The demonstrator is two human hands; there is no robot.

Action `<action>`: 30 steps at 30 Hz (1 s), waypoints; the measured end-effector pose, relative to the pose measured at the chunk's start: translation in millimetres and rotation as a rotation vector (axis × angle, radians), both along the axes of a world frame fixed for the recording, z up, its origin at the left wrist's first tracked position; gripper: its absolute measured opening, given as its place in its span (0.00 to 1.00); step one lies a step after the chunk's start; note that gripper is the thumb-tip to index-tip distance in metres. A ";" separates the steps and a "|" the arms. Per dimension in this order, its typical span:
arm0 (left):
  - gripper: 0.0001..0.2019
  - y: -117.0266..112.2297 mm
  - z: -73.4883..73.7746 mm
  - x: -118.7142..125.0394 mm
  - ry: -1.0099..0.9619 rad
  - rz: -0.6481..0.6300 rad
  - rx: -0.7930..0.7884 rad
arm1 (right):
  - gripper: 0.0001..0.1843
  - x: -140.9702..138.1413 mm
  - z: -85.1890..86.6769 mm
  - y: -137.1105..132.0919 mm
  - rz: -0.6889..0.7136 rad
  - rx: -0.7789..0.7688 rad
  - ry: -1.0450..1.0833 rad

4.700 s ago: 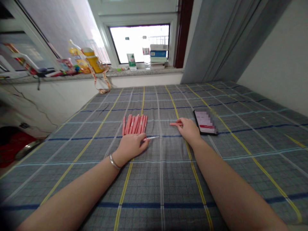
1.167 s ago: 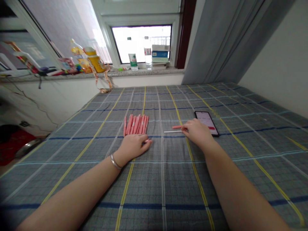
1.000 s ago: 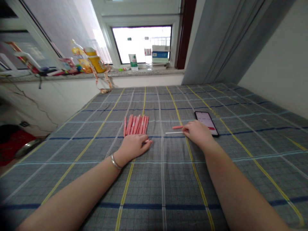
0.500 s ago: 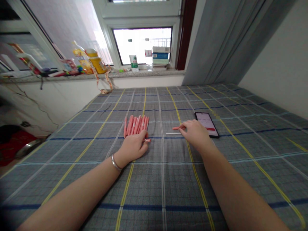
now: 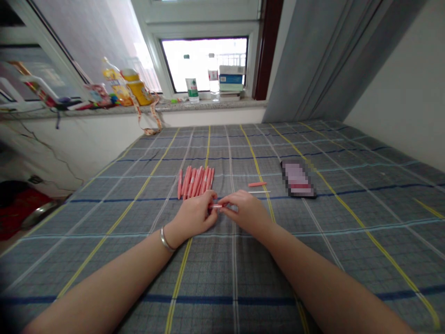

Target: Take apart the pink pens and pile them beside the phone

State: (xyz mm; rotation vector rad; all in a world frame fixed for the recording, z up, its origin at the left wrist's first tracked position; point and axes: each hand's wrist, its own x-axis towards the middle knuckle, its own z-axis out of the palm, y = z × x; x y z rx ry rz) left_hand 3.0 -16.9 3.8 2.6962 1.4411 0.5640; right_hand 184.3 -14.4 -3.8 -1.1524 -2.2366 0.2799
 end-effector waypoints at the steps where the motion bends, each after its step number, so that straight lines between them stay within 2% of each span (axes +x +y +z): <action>1: 0.13 0.0 0.2 0.4 -0.010 -0.019 -0.005 | 0.08 1.8 0.5 1.1 0.003 0.000 -0.015; 6: 0.14 2.6 0.1 1.3 -0.064 -0.113 -0.029 | 0.06 12.9 6.1 2.8 0.002 0.016 -0.091; 9: 0.13 5.3 -0.7 0.4 -0.057 -0.128 -0.023 | 0.03 23.8 10.6 6.1 -0.057 0.035 -0.131; 12: 0.10 7.6 -1.6 -1.2 -0.015 -0.122 -0.016 | 0.03 31.9 13.1 10.8 -0.052 0.028 -0.186; 18: 0.13 9.2 -3.5 -1.2 0.040 -0.174 0.040 | 0.08 18.5 9.2 4.5 0.026 0.032 -0.185; 22: 0.14 9.9 -2.1 -0.2 0.052 -0.201 0.096 | 0.10 13.4 9.3 -0.4 -0.051 0.064 -0.231; 26: 0.12 11.8 -2.3 -0.8 0.044 -0.196 0.126 | 0.08 30.0 16.7 6.2 -0.109 0.119 -0.335; 30: 0.10 15.5 -7.4 -3.0 0.013 -0.211 0.164 | 0.08 60.3 25.3 18.2 -0.128 0.047 -0.386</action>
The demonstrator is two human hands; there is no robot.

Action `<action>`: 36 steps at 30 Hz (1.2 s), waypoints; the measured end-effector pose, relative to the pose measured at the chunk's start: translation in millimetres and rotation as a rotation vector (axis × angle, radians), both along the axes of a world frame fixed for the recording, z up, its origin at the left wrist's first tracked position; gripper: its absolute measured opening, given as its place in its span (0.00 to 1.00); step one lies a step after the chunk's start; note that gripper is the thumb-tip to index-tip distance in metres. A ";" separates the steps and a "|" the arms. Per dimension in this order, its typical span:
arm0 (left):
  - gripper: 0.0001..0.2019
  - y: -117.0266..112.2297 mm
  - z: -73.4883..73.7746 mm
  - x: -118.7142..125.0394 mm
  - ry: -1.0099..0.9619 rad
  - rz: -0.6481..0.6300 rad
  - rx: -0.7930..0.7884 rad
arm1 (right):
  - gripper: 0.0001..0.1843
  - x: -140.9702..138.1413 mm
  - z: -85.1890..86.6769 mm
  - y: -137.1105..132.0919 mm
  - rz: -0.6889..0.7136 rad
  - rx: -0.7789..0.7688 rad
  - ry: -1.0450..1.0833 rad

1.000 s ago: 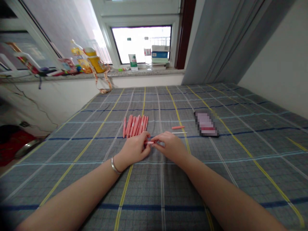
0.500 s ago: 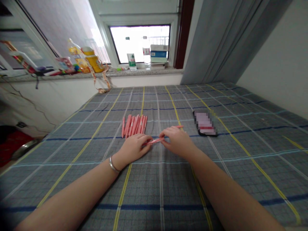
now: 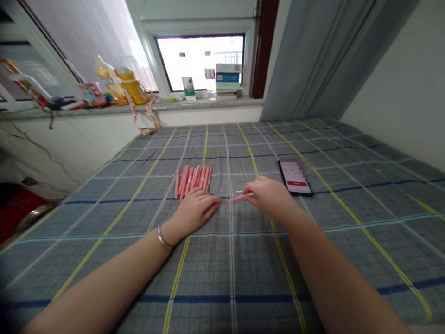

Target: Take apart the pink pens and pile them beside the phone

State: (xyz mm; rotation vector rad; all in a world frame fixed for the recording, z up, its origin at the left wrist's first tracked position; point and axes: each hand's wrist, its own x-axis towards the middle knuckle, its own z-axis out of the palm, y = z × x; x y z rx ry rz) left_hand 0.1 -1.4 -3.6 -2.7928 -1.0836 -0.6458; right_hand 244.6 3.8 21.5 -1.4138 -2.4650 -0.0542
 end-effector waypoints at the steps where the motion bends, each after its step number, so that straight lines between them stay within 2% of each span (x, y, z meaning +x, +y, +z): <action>1: 0.10 0.9 -1.3 -0.6 -0.002 0.000 0.005 | 0.08 7.5 1.6 2.6 -0.012 -0.029 0.002; 5: 0.10 2.9 -3.7 -2.1 0.028 -0.020 0.008 | 0.07 27.9 3.7 8.7 -0.123 -0.118 0.000; 7: 0.10 3.2 -3.5 -2.3 0.040 -0.036 0.009 | 0.07 30.2 1.9 9.7 -0.131 -0.163 0.025; 11: 0.10 3.4 -2.4 -2.7 0.055 -0.038 0.008 | 0.07 25.2 -6.2 12.1 -0.052 -0.201 0.097; 18: 0.10 3.6 -2.1 -3.5 0.078 -0.018 0.006 | 0.05 21.8 -21.4 18.6 0.007 -0.155 0.079; 24: 0.11 2.9 -0.8 -3.9 0.117 -0.055 0.015 | 0.08 23.4 -19.2 18.5 0.035 -0.187 0.076; 27: 0.11 2.9 -0.3 -3.9 0.142 -0.105 0.022 | 0.10 28.7 -15.3 19.3 -0.042 -0.158 0.089; 31: 0.12 3.4 -0.1 -3.7 0.154 -0.159 0.007 | 0.13 42.5 -18.4 24.4 -0.286 -0.124 0.090; 34: 0.13 3.3 0.0 -3.4 0.165 -0.215 -0.021 | 0.13 51.9 -28.6 30.6 -0.325 -0.151 0.123; 36: 0.12 3.0 0.1 -3.4 0.176 -0.233 -0.036 | 0.12 55.2 -35.9 34.7 -0.269 -0.216 0.179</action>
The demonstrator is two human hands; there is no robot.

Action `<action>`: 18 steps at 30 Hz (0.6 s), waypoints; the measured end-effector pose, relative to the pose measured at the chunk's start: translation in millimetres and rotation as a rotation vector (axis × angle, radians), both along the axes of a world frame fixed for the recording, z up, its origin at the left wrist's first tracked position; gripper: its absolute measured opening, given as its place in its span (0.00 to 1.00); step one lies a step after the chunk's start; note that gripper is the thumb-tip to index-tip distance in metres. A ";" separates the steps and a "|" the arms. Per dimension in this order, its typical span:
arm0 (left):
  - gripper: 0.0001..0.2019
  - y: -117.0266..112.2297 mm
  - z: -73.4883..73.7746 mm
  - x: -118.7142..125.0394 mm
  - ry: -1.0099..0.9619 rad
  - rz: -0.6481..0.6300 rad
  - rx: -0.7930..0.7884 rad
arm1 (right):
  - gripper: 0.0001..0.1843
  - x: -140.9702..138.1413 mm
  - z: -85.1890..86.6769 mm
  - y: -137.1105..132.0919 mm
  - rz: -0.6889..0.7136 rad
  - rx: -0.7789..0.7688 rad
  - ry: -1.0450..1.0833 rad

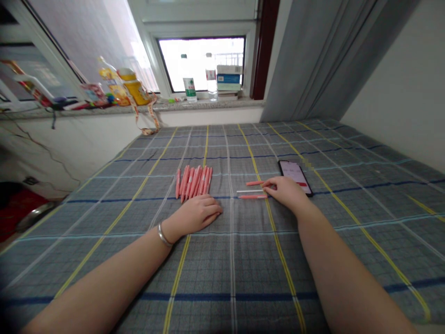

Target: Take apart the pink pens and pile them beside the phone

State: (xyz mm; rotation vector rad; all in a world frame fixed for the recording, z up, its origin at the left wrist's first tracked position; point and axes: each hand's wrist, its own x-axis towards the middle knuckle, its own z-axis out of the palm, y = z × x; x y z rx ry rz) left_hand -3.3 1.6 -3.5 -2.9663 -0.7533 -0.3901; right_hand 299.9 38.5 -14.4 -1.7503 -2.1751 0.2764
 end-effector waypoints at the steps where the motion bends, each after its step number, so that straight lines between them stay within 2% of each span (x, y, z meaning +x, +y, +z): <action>1: 0.12 -0.2 0.1 0.0 0.007 -0.004 -0.006 | 0.12 0.7 -2.8 1.6 0.037 -0.024 0.028; 5: 0.12 -1.1 0.5 0.2 0.028 -0.004 -0.021 | 0.10 -0.3 -6.2 4.5 0.129 -0.050 0.048; 12: 0.12 -3.8 -0.7 5.3 -0.004 0.054 -0.037 | 0.09 -4.1 2.2 0.9 0.102 -0.020 -0.063; 18: 0.18 -10.4 -3.5 22.4 -0.081 0.124 -0.025 | 0.07 -8.8 9.2 -4.2 0.110 -0.006 -0.118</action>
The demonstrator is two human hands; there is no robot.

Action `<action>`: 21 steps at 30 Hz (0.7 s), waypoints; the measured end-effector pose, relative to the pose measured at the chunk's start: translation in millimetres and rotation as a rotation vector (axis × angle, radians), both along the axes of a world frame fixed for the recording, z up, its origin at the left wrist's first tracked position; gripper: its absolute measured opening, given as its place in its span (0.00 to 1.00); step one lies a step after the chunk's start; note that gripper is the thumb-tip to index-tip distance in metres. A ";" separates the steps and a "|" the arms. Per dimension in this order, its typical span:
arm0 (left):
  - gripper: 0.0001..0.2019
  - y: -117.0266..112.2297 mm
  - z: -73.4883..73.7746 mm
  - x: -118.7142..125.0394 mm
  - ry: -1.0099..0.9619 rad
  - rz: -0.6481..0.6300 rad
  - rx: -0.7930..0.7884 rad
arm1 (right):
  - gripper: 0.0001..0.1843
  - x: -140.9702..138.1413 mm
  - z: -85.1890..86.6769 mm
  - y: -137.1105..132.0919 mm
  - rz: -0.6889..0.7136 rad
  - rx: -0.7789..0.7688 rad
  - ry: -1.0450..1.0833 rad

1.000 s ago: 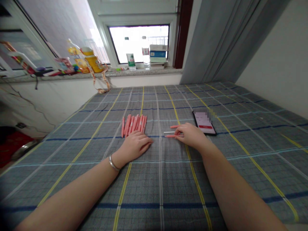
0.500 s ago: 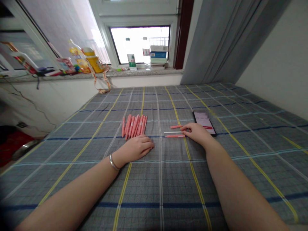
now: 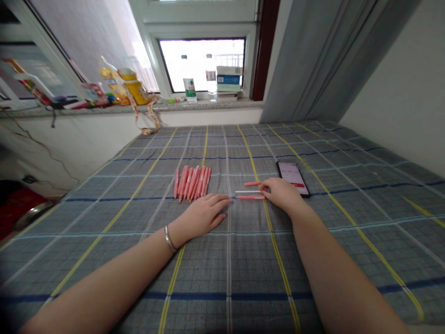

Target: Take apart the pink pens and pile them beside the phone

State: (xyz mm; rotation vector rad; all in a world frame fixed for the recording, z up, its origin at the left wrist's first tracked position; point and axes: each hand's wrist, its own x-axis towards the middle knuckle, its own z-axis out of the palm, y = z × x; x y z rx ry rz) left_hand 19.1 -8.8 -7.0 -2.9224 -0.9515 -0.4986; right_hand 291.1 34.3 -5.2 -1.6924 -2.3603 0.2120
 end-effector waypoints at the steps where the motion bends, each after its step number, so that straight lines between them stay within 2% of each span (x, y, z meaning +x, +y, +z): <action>1: 0.19 -0.7 0.4 3.9 0.010 -0.011 0.011 | 0.07 -0.5 0.3 -0.7 -0.012 -0.004 0.001; 6: 0.20 3.2 -0.9 27.5 0.062 -0.055 0.061 | 0.09 -0.4 -1.9 -1.6 -0.112 0.014 0.005; 11: 0.19 15.5 -13.6 56.9 0.043 -0.006 0.092 | 0.08 0.7 -5.0 -0.7 -0.146 0.021 0.000; 14: 0.13 21.6 -19.3 67.0 0.069 0.063 0.084 | 0.07 -0.7 -5.9 -0.9 -0.147 0.014 0.053; 17: 0.08 24.2 -17.9 64.1 0.080 0.093 0.081 | 0.07 -3.5 -5.2 -2.4 -0.143 0.000 0.108; 21: 0.07 18.9 -8.6 44.2 0.083 0.032 0.050 | 0.06 -6.6 -1.9 -5.7 -0.094 -0.022 0.162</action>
